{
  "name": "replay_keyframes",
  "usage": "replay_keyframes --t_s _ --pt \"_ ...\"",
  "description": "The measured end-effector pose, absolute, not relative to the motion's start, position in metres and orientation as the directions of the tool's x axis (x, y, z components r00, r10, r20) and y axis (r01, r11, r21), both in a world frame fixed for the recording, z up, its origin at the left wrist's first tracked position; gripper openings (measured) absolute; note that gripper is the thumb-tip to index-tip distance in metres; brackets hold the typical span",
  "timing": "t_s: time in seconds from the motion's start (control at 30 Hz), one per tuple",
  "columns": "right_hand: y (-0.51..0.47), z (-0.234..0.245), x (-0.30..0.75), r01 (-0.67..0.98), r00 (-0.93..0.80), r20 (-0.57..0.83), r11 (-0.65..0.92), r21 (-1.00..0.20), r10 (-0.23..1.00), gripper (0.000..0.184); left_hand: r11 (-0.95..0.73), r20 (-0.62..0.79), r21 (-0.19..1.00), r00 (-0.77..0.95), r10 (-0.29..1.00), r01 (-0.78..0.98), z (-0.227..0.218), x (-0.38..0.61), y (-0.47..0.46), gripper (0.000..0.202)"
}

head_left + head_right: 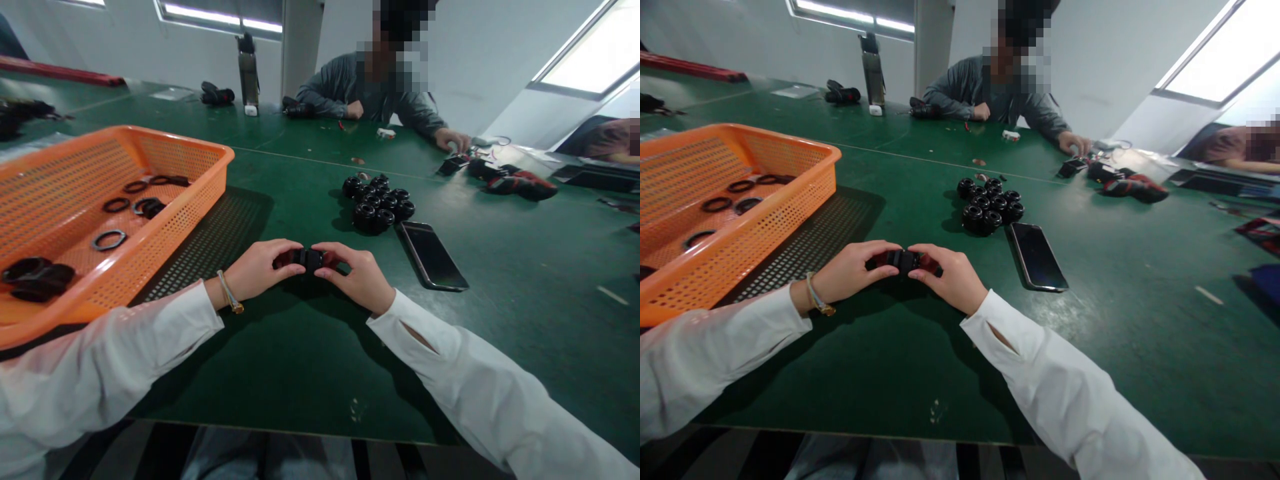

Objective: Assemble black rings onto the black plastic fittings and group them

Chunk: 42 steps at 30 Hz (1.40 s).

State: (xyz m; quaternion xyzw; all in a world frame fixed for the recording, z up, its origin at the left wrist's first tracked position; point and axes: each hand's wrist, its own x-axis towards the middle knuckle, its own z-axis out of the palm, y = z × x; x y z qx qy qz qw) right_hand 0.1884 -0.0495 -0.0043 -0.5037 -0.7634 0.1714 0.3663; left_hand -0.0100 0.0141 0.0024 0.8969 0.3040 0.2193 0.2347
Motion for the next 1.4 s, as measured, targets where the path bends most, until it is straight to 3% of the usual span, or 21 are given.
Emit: replay_keyframes --t_s 1.4 --pt "-0.0507 -0.0016 0.1867 0.646 -0.236 0.347 0.413 -0.642 0.908 0.033 -0.717 0.269 0.552 0.724 0.635 0.424 0.0009 -0.0092 0.0144 0.036"
